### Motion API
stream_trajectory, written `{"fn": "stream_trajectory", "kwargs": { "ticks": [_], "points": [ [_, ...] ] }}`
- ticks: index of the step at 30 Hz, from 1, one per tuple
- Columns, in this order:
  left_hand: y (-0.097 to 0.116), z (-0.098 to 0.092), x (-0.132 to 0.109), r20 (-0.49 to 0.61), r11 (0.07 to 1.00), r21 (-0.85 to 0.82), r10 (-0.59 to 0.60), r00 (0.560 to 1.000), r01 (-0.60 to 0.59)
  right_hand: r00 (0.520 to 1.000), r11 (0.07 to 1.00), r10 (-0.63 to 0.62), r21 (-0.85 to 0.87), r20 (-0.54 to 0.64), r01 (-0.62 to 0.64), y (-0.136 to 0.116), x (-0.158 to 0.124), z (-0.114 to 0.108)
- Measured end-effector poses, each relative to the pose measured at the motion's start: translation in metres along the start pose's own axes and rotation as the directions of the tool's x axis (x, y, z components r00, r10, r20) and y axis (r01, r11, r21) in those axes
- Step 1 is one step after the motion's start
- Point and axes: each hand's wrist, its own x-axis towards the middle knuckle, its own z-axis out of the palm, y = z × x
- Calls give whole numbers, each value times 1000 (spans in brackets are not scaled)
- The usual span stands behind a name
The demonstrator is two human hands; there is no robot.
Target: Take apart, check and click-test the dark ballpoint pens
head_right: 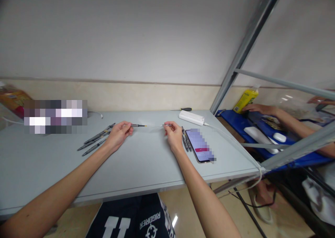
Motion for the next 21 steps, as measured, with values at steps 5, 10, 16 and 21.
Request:
{"fn": "stream_trajectory", "kwargs": {
  "ticks": [5, 10, 16, 21],
  "points": [
    [-1, -2, 1, 10, 1000, 3, 10, 1000, -10, 1000, 1000, 2, -6, 24, -2, 0, -1, 1],
    [-3, -3, 2, 7, 1000, -5, 14, 1000, -14, 1000, 1000, -7, 7, 1, 7, -1, -1, 1],
    [-3, -3, 2, 0, 1000, -18, -1, 1000, 1, 999, 1000, -29, -6, 16, 29, 0, -1, 1],
    [0, -1, 0, 40, 999, -31, -30, 999, 32, 995, 998, -35, -56, 98, 41, 0, -3, 3]
  ]
}}
